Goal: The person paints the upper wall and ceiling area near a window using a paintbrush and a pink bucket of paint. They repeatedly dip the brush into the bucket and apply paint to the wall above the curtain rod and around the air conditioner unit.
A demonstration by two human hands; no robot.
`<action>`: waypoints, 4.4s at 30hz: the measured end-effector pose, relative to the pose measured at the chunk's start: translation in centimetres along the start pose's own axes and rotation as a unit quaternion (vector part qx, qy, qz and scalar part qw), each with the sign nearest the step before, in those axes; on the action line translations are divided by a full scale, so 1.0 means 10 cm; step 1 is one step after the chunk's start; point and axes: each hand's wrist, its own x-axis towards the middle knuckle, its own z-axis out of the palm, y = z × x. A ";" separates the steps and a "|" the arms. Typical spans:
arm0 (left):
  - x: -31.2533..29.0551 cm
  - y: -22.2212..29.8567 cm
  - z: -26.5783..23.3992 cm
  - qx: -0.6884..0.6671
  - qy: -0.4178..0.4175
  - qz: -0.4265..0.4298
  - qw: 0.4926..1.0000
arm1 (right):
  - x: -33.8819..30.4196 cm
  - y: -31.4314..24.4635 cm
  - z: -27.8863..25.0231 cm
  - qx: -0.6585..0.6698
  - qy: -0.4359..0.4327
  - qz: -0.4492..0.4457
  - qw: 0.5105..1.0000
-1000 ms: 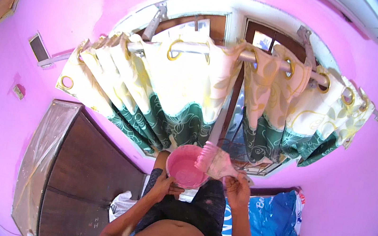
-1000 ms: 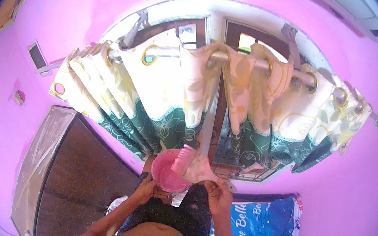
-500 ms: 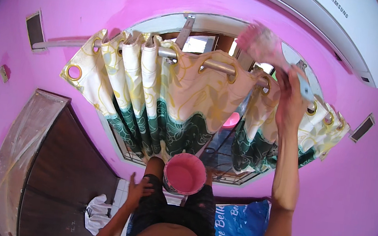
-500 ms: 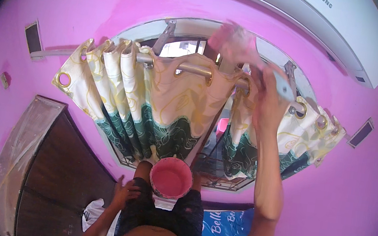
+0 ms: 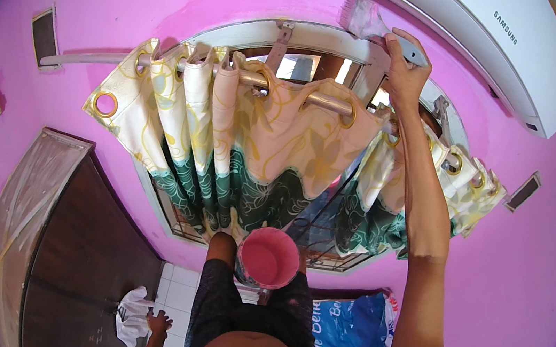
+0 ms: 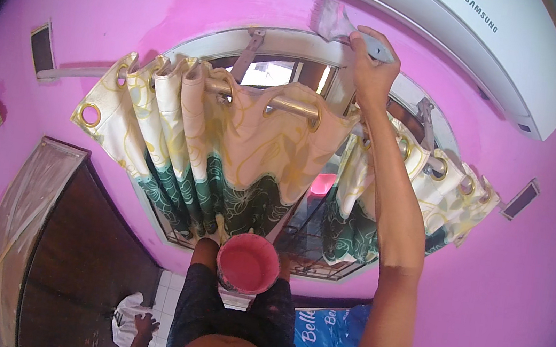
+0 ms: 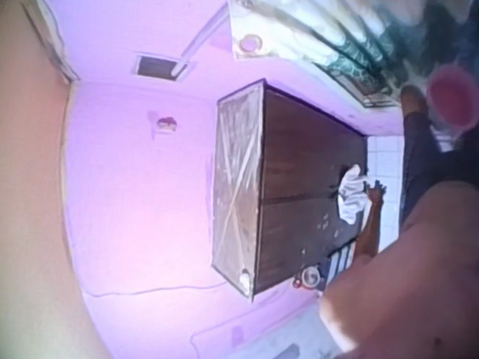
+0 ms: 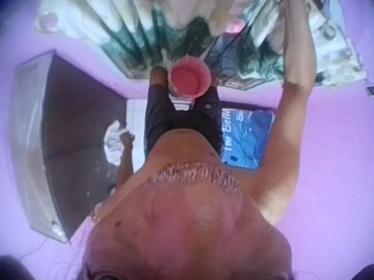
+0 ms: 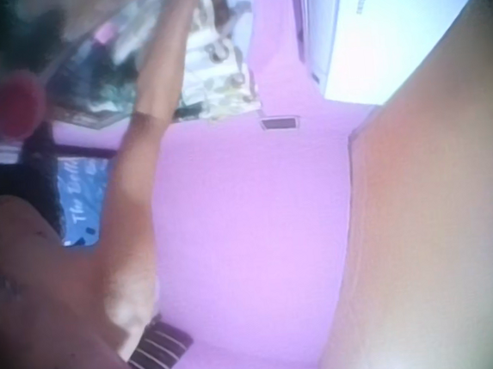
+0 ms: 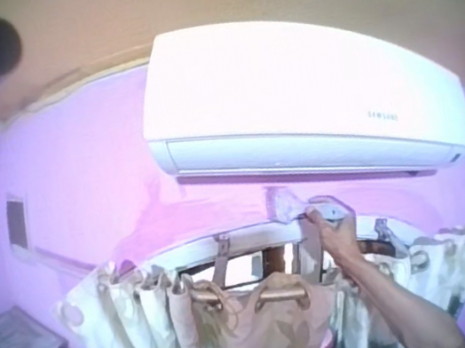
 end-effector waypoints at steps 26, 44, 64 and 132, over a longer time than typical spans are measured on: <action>0.01 -0.17 0.03 0.071 0.058 0.128 0.988 | -0.02 0.04 -0.05 -0.162 -0.022 -0.147 0.975; 0.10 -0.16 -0.08 0.111 0.028 0.128 0.985 | 0.02 -0.03 -0.65 -0.225 0.017 -0.132 0.965; -0.05 -0.05 0.05 0.095 0.042 0.103 0.989 | 0.01 -0.06 -0.52 -0.187 0.033 -0.129 0.973; 0.18 -0.31 -0.19 0.057 0.049 0.072 0.995 | -0.04 -0.19 0.12 -0.394 0.117 -0.185 0.893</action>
